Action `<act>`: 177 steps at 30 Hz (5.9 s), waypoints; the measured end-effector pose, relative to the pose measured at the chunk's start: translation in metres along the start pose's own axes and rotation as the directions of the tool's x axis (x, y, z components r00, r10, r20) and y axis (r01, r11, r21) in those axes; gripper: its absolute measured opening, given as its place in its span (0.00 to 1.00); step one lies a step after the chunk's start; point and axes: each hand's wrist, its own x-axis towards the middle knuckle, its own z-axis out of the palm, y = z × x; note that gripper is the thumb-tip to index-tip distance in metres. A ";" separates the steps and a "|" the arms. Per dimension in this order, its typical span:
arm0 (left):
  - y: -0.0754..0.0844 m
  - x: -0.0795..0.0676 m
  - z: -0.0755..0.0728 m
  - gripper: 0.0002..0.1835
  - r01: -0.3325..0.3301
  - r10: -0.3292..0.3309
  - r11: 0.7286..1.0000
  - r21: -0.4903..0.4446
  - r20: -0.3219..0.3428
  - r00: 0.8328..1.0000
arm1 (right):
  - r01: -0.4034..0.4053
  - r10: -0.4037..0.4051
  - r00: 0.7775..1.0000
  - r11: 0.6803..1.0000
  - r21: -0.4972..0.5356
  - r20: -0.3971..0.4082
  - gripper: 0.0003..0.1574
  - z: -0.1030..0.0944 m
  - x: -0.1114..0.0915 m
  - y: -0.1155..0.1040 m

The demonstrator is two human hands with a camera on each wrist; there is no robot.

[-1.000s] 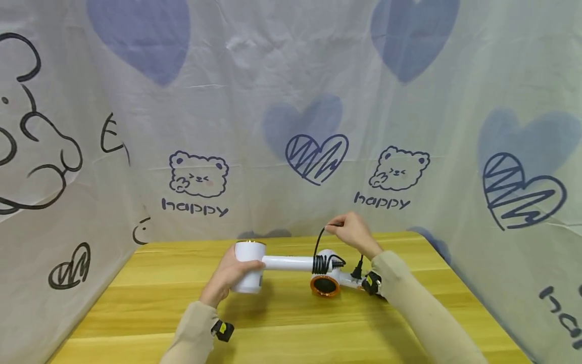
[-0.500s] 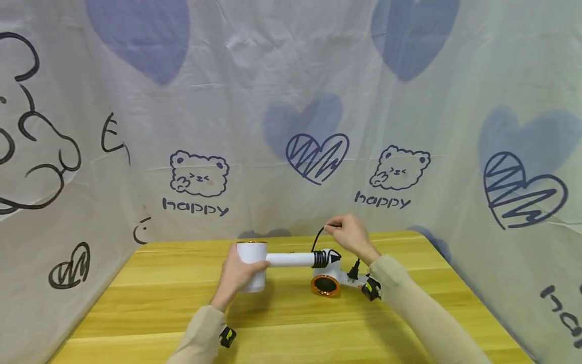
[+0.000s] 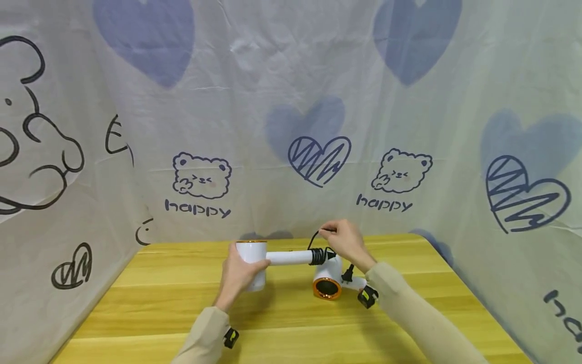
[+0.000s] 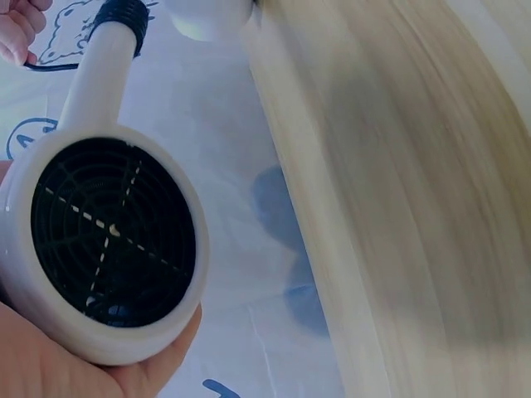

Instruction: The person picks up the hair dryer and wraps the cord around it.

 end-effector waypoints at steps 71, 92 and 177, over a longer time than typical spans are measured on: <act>0.016 0.004 -0.003 0.32 0.406 -0.345 0.500 -0.765 0.253 0.904 | -0.215 -0.041 0.879 0.855 0.472 0.475 0.19 0.013 -0.006 0.051; -0.002 0.008 -0.008 0.30 0.472 -0.205 0.665 -0.579 0.466 0.861 | -0.170 0.154 0.970 0.983 0.074 0.188 0.13 -0.006 0.022 0.068; 0.001 0.009 -0.016 0.40 0.323 -0.274 0.744 -0.585 0.173 0.946 | -0.114 -0.197 0.758 0.898 0.424 0.621 0.18 0.006 -0.012 0.053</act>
